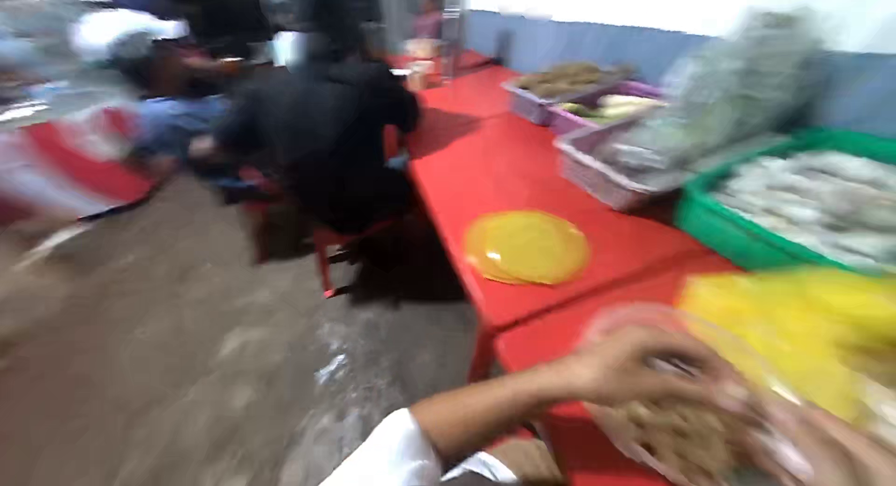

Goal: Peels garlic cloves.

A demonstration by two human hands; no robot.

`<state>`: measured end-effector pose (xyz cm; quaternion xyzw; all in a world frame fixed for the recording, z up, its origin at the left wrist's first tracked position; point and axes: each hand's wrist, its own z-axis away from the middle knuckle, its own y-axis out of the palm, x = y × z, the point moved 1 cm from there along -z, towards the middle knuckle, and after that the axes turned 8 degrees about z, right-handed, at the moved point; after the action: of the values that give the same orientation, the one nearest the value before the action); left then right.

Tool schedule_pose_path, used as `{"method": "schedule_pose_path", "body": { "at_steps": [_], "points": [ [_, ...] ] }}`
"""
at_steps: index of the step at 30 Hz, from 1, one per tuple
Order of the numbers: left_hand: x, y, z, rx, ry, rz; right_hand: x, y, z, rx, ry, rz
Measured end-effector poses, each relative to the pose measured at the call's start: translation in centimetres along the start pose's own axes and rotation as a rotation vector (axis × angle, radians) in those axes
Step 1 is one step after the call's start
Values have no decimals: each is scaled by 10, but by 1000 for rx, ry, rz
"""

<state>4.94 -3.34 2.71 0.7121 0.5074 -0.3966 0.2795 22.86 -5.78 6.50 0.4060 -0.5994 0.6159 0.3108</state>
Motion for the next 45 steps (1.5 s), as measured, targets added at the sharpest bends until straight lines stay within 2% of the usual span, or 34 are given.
{"method": "schedule_pose_path", "body": {
  "at_steps": [5, 7, 10, 14, 30, 36, 41, 45],
  "points": [
    [17, 9, -12, 40, -179, 92, -38, -21, -23, -96, -189, -120],
    [22, 14, -14, 60, -203, 121, -45, -27, -25, -127, -265, -146],
    [25, 25, -13, 57, -227, 224, -48, -35, -21, -61, -308, -191],
    [24, 27, -7, 26, -216, 260, -41, -39, -10, -52, -322, -117],
    [19, 39, 10, -87, 115, -321, -39, -19, 2, -214, -372, 154],
    [18, 47, 9, -130, 174, -464, -43, -11, 0, -307, -501, 397],
    [12, 36, 6, -79, 119, -420, -41, -23, -3, -134, -368, 149],
    [13, 32, 6, -19, 105, -410, -41, -24, -3, -103, -358, 121]
  ]
}}
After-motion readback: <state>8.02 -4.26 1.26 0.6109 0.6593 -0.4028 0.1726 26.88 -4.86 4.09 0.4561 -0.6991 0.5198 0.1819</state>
